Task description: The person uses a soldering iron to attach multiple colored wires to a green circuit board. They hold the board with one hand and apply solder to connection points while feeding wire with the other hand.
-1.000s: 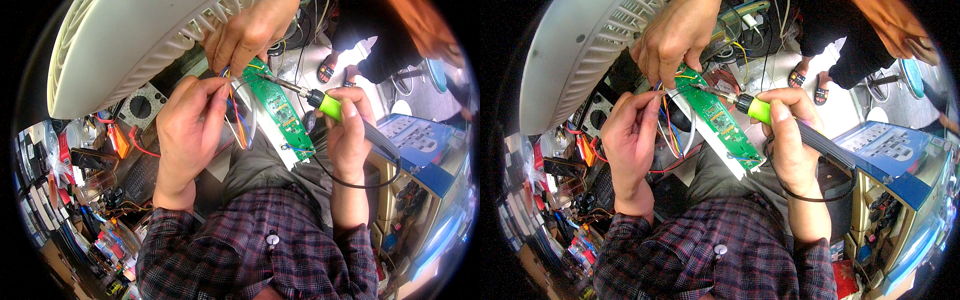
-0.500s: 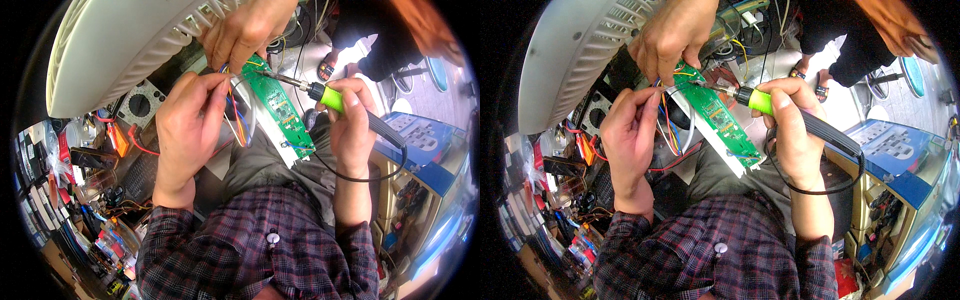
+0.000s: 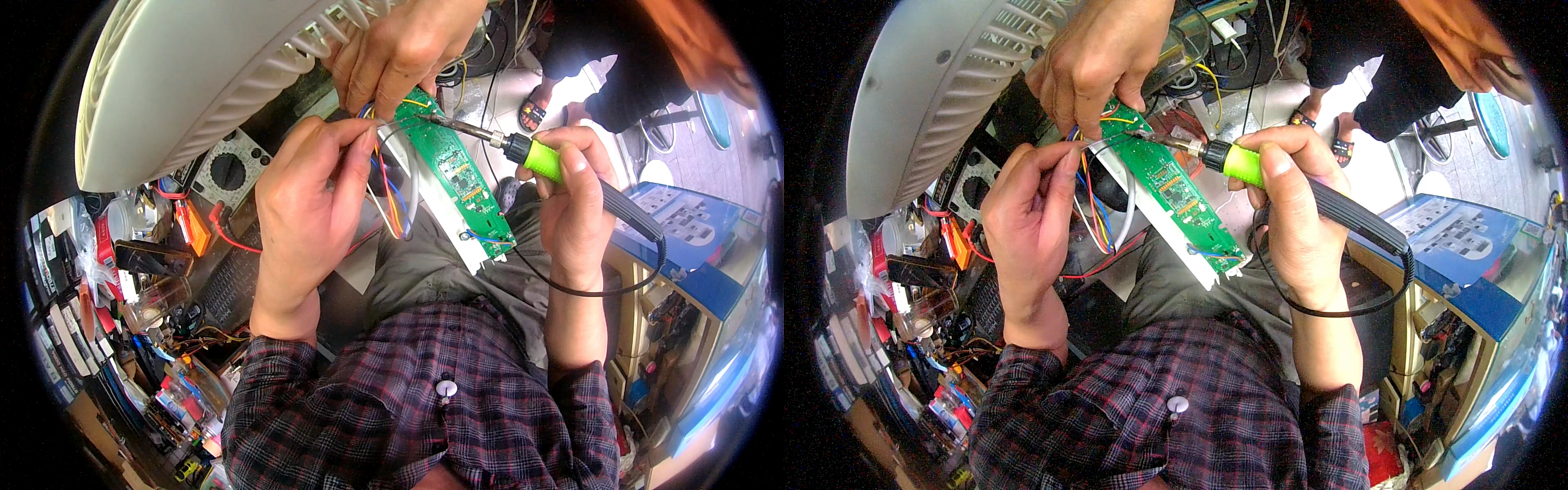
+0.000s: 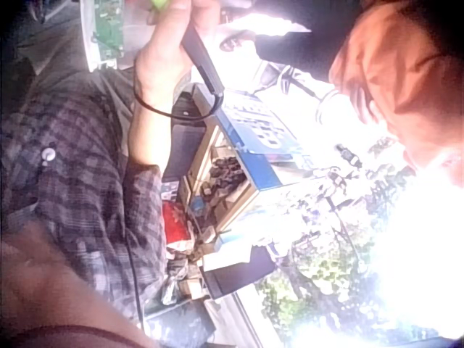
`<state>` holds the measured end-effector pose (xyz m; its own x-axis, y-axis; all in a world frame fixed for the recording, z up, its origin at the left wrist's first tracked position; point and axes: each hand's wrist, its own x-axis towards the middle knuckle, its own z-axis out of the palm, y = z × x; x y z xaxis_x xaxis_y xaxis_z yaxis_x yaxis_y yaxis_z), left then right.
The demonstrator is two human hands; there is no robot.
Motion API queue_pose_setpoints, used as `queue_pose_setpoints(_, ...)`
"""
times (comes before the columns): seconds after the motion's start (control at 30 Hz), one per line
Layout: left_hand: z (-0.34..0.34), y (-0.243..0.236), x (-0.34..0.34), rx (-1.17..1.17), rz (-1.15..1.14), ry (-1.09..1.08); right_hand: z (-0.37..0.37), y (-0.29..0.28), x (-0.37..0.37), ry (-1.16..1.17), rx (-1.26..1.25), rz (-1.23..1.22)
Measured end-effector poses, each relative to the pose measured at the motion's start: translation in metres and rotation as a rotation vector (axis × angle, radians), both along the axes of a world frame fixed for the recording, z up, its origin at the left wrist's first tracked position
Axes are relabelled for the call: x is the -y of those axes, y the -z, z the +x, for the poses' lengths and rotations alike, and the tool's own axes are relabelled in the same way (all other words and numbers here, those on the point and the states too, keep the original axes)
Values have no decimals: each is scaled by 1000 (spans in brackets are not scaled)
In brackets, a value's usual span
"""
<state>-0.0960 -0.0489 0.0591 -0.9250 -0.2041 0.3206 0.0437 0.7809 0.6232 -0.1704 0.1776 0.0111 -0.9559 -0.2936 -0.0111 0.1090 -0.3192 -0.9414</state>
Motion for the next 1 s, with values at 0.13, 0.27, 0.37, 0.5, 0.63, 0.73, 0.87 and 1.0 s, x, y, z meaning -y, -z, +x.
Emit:
queue_pose_setpoints(0.13,-1,-2,-1,-1,-14,-12,0,0,1,-7,3,-8)
queue_pose_setpoints(0.27,0,0,0,-2,-8,-6,0,1,-1,-2,7,11)
queue_pose_setpoints(0.37,1,3,0,-28,44,-26,0,4,-3,13,-34,-10)
queue_pose_setpoints(0.5,2,3,-1,-11,88,-42,1,2,-1,40,-18,-54)
queue_pose_setpoints(0.63,0,2,-1,-24,35,-26,2,2,-1,29,-12,-29)
queue_pose_setpoints(0.73,-2,1,-3,-16,-2,-23,3,0,-1,32,-8,-1)
queue_pose_setpoints(0.87,-3,1,-3,-14,-12,-29,2,0,-1,41,-18,18)
queue_pose_setpoints(1.0,-3,2,-3,-30,-17,-21,3,1,-1,40,-23,31)
